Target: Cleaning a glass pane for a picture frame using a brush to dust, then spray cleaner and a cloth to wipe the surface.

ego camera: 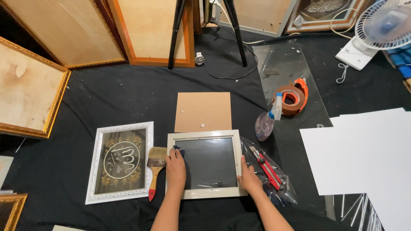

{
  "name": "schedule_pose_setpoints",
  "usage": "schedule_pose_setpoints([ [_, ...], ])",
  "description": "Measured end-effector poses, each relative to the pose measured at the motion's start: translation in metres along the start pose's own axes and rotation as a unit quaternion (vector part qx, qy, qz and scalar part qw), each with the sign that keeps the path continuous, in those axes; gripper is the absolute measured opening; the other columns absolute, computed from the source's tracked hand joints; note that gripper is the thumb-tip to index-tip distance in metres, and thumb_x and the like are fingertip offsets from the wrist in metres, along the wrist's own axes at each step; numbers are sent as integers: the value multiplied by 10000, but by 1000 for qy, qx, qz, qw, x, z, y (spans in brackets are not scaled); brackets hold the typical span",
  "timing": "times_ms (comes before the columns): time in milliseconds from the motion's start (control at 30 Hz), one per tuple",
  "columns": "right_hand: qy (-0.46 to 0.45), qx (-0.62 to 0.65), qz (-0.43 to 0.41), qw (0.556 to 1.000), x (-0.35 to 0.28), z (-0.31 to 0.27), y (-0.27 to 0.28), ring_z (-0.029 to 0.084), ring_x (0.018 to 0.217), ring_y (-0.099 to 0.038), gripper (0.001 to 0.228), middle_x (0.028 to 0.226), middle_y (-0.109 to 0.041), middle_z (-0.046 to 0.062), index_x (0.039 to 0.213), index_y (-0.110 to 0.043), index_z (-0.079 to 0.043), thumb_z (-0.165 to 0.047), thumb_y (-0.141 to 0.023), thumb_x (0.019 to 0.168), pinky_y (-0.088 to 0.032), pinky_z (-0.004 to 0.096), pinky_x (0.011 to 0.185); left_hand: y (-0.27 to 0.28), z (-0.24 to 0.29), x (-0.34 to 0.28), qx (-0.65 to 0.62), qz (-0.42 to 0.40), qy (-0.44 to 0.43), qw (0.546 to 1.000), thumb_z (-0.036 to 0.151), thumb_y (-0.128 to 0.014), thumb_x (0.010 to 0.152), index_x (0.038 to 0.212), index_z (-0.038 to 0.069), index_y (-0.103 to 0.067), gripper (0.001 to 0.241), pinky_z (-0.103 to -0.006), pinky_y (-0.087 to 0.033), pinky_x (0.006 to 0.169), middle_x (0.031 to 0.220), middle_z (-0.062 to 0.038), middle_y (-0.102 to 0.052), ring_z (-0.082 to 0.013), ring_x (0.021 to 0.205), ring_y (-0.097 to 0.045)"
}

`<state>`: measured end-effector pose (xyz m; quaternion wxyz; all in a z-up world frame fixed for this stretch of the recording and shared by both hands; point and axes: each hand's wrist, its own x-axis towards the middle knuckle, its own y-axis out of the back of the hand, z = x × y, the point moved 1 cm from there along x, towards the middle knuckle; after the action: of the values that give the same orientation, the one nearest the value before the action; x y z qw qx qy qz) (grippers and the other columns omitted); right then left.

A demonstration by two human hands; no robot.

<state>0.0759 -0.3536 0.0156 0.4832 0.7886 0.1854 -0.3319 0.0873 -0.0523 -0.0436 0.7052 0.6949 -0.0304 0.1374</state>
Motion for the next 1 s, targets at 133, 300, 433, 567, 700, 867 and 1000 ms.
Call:
schedule_pose_setpoints([
  [133,-5,1,-9,1000,-4,-3,3,476,1203,-594,880,1528,-331,184,1657,153,-359,-293,-495,1065,-482,570,993,-22,26,1,-53,24,56,997,-185,-582,823,1386,-20,-571,586,-416,-578,806,1409,-186,-499,-372,1047,-539],
  [300,-19,7,-17,1000,-10,-8,8,454,1240,-582,858,1577,-274,185,1653,161,-352,-274,-470,1078,-462,599,1036,-5,72,4,-113,-75,73,988,-147,-626,815,1415,-26,-505,624,-424,-594,781,1438,-191,-442,-385,1112,-486],
  [433,-7,10,-5,1000,4,0,-1,498,1172,-599,882,1522,-312,205,1653,161,-360,-275,-493,1067,-482,587,981,-10,114,3,-128,-34,55,990,-146,-620,820,1362,-32,-556,558,-429,-579,826,1419,-202,-477,-387,1095,-509],
  [567,4,3,4,1000,12,6,-9,504,1168,-596,904,1485,-343,211,1657,144,-343,-266,-522,1051,-481,583,973,-16,157,5,-135,-37,22,990,-124,-608,806,1370,-16,-555,577,-407,-586,801,1424,-179,-487,-370,1069,-528],
  [700,13,-6,7,1000,18,10,-13,495,1127,-618,909,1485,-346,209,1658,170,-323,-261,-507,1054,-496,571,926,-24,191,6,-73,-1,-57,996,-92,-664,807,1348,-53,-546,555,-327,-576,789,1419,-210,-484,-324,1038,-542],
  [867,13,0,13,1000,19,10,-11,494,1134,-608,901,1478,-343,196,1661,161,-319,-276,-486,1036,-492,573,915,-18,215,12,-71,45,-127,988,15,-637,847,1208,-1,-627,362,-296,-549,712,1275,-146,-527,-285,938,-526],
  [1000,6,-7,9,1000,16,8,-10,480,1185,-596,914,1496,-340,183,1661,159,-309,-279,-508,1037,-485,585,970,-23,194,12,-55,68,-182,979,34,-666,860,1282,40,-646,422,-313,-600,642,1373,-113,-560,-265,983,-584],
])
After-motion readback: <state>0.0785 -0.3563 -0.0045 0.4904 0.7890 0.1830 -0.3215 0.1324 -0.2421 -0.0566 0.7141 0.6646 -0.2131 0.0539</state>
